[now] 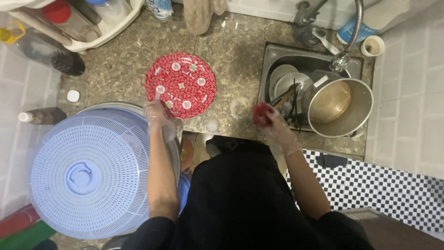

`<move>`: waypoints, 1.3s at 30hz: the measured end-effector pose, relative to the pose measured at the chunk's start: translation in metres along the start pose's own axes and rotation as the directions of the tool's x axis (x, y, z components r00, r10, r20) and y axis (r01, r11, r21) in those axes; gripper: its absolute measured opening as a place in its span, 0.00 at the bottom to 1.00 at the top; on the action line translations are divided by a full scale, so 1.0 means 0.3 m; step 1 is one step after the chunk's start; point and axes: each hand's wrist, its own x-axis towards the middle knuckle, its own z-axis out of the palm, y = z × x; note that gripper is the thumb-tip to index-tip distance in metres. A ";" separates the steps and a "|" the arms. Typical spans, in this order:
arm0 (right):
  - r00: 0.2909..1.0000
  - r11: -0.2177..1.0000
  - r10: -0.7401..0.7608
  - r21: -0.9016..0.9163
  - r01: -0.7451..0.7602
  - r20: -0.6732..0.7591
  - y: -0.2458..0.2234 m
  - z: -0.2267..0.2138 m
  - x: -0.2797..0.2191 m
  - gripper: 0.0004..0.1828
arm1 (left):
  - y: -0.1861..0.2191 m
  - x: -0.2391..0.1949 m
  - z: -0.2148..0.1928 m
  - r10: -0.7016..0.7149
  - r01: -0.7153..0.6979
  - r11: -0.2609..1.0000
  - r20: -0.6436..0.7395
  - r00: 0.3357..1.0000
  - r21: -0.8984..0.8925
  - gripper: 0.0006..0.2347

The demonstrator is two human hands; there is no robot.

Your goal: The person handles a piece of raw meat with gloved hands, repeatedly squeezing and massaging it over a sink. They then place the meat into a plastic bag, continue to massage it inside the bag, and finally transfer the meat into a metal pot.

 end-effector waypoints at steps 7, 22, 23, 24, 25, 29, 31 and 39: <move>0.987 0.985 -0.159 0.069 0.160 -0.012 0.063 -0.140 0.215 0.18 | 0.088 -0.087 0.040 0.004 -0.199 0.471 -0.224 0.975 -0.859 0.22; 0.815 0.506 -0.566 -0.725 0.466 0.128 -0.016 -0.052 0.031 0.22 | 0.604 -0.009 0.553 0.215 -0.427 -0.009 -0.419 0.882 -0.904 0.23; 0.715 -0.289 -0.478 -0.860 0.420 0.510 -0.024 -0.005 -0.040 0.25 | 0.624 0.001 0.570 0.175 -0.404 0.017 -0.395 0.902 -0.915 0.24; 0.714 -0.288 -0.483 -0.862 0.417 0.507 -0.067 0.091 -0.062 0.25 | 0.615 -0.022 0.541 0.181 -0.404 0.018 -0.394 0.901 -0.915 0.24; 0.858 0.226 -0.500 -0.938 0.261 0.118 -0.110 0.187 -0.085 0.24 | 0.605 -0.046 0.512 0.211 -0.356 0.003 -0.347 0.914 -0.935 0.24; 0.929 0.506 -0.320 -0.862 0.002 -0.185 -0.196 0.449 -0.129 0.25 | 0.545 -0.065 0.445 0.335 -0.445 0.257 -0.353 0.874 -0.858 0.21; 0.940 0.467 -0.322 -0.882 0.057 -0.110 -0.154 0.413 -0.027 0.29 | 0.526 -0.131 0.351 0.286 -0.244 0.415 -0.128 0.950 -0.877 0.20; 0.784 -0.060 -0.511 -0.924 0.377 0.353 -0.069 0.352 -0.010 0.25 | 0.406 -0.357 0.118 0.329 0.055 0.254 0.140 0.934 -0.966 0.18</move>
